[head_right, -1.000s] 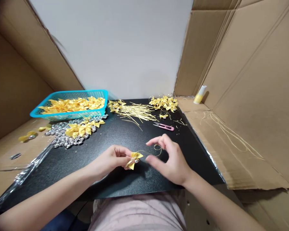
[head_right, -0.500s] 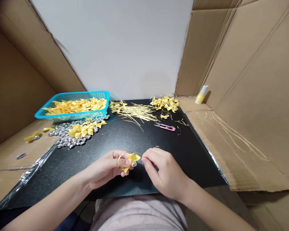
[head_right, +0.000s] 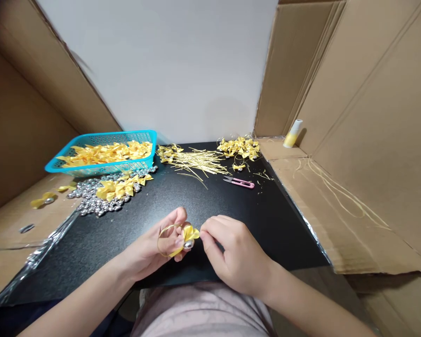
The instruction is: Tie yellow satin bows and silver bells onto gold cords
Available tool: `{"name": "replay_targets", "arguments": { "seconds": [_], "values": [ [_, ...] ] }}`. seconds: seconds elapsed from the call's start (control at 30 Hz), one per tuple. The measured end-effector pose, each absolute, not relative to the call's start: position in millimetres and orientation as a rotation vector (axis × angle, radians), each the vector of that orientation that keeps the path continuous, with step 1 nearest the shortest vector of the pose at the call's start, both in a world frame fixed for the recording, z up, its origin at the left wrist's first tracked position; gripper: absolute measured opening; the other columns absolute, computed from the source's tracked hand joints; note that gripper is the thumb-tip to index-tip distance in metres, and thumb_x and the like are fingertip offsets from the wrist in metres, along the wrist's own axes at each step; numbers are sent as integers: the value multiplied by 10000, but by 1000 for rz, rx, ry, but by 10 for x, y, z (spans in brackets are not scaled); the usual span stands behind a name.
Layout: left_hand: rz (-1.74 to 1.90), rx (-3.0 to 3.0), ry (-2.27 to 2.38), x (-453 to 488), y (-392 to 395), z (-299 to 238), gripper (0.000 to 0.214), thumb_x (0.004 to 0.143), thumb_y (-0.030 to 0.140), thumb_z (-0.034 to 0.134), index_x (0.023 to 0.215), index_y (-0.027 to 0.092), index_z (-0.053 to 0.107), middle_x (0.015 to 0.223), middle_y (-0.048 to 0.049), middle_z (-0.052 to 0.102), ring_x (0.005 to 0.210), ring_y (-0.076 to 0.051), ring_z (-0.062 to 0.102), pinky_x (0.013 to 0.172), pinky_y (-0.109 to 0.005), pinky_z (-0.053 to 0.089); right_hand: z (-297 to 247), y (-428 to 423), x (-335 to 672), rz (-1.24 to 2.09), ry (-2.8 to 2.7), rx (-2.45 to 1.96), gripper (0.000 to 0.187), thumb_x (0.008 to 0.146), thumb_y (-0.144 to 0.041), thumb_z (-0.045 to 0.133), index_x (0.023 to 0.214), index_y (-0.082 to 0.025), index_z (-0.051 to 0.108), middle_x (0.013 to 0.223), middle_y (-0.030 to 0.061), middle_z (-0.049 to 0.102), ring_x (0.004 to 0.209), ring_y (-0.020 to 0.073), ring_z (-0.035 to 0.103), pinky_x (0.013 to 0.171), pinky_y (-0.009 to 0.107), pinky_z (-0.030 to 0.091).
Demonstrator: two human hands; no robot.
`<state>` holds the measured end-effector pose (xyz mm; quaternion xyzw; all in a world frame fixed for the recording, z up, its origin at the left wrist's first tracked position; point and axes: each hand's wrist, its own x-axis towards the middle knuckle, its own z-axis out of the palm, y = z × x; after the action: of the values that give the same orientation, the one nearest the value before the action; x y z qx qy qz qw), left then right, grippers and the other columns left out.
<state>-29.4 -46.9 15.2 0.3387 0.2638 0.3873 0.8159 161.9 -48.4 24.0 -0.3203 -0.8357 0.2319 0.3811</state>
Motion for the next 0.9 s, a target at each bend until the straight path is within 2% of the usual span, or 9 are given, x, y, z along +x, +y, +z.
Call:
{"name": "replay_targets", "arguments": {
  "seconds": [0.2,0.6,0.9],
  "values": [
    [860,846,588,-288,-499,96,364,705,211,792,674,162,433,664,17,613,562,-64,549,511,-147,439,253,-507,1616,609,-2135,-798,221,921,-89,417,746,-167,529,676,12,543,623,116,497,604,230,369],
    [902,992,544,-309,-515,60,194,719,226,781,652,132,626,670,-7,623,562,-82,583,505,-161,426,257,-522,1657,675,-2163,-752,224,914,-83,426,722,-162,510,642,-8,498,586,99,450,572,216,350],
    [870,1045,612,-318,-521,108,185,720,239,780,606,140,672,650,-19,610,538,-85,551,494,-180,398,300,-496,1698,775,-2224,-754,213,921,-107,434,746,-162,542,678,0,543,615,102,489,591,219,375]
  ]
}}
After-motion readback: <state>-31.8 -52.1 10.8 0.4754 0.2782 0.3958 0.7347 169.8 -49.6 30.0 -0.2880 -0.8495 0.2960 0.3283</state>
